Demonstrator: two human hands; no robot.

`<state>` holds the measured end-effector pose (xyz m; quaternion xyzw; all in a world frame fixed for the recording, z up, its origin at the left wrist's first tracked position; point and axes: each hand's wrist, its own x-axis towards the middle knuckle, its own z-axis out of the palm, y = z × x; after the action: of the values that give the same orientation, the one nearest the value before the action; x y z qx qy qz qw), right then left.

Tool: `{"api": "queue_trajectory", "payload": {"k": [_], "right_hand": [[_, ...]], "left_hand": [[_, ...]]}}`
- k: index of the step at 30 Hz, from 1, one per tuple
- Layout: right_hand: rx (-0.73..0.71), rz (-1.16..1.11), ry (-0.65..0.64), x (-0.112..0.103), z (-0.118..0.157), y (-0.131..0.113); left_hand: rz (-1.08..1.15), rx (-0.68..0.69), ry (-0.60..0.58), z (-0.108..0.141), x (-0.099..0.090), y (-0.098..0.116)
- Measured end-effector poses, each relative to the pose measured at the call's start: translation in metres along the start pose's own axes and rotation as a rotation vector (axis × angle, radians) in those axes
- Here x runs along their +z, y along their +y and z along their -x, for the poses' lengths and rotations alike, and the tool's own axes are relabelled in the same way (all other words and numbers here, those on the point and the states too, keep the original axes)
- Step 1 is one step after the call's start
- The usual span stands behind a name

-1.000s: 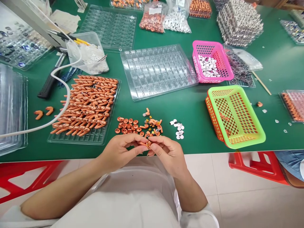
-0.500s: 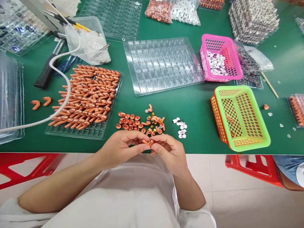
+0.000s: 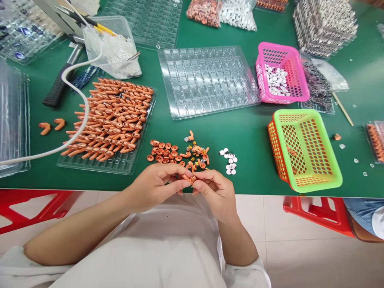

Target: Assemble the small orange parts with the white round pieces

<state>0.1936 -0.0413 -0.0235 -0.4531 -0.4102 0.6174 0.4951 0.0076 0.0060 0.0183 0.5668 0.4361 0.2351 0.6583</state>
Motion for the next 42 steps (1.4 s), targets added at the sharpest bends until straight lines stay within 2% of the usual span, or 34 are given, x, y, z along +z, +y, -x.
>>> {"api": "queue_trajectory", "payload": {"k": [6, 17, 27, 37, 42], "right_hand": [[-0.019, -0.012, 0.005, -0.001, 0.002, 0.003], [-0.049, -0.056, -0.021, -0.002, 0.003, 0.005], [-0.008, -0.074, -0.054, -0.002, 0.003, 0.002], [0.092, -0.086, -0.099, -0.006, 0.004, -0.001], [0.124, -0.052, -0.079, -0.005, 0.005, -0.003]], "left_hand": [[0.087, -0.098, -0.021, 0.000, 0.000, 0.000], [0.215, -0.193, -0.103, -0.002, 0.000, 0.003], [0.125, -0.186, -0.226, -0.003, -0.006, 0.000], [-0.081, -0.182, -0.265, -0.003, -0.011, 0.006], [-0.072, -0.186, -0.266, -0.004, -0.010, 0.005]]}}
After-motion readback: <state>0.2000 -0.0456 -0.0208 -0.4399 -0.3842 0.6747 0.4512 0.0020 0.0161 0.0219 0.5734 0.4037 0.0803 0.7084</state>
